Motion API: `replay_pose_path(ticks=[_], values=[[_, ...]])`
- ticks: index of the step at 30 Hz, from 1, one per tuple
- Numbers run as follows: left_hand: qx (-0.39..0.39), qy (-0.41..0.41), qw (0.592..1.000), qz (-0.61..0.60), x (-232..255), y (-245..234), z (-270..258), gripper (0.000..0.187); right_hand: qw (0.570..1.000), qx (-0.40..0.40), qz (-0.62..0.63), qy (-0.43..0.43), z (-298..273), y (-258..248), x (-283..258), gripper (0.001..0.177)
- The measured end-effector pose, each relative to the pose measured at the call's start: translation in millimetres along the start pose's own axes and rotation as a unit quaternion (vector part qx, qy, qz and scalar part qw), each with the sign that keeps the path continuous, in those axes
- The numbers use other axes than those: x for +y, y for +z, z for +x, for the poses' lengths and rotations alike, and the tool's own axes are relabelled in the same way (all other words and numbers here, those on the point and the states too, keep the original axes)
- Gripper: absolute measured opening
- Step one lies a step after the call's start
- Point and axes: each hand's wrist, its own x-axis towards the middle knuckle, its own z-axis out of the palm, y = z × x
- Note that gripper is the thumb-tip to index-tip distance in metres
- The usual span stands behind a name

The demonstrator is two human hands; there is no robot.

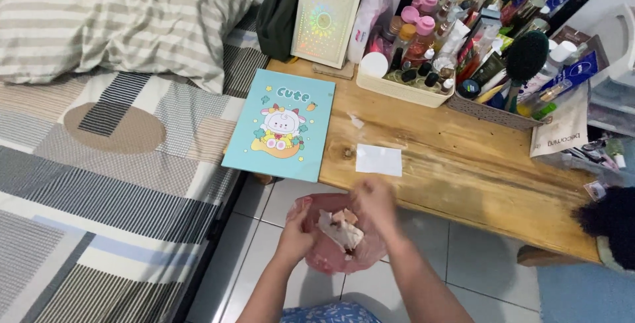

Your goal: The person sprays a liquid on surfaces and then picks up trash and items from a desk and floor, placing them into a pink plastic bag.

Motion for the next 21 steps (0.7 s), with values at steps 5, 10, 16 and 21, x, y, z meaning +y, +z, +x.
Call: replay_pose_path(ticks=[5, 10, 16, 21], values=[[0.013, 0.002, 1.000, 0.008, -14.3, 7.1, 6.8, 0.075, 0.873, 0.371, -0.305, -0.086, 73.7, -43.8, 15.3, 0.091], [0.024, 0.031, 0.999, 0.014, -24.6, 7.8, 10.8, 0.072, 0.969, 0.067, -0.236, -0.034, 124.3, -40.7, 49.0, 0.046], [-0.017, 0.051, 0.996, 0.077, -3.7, -7.8, 3.6, 0.088, 0.988, -0.129, 0.013, -0.089, -0.8, -11.1, 16.1, 0.025], [-0.007, 0.039, 0.998, 0.042, 14.4, -16.4, -5.7, 0.087, 0.966, -0.098, -0.186, -0.153, -32.1, 1.9, -8.0, 0.020]])
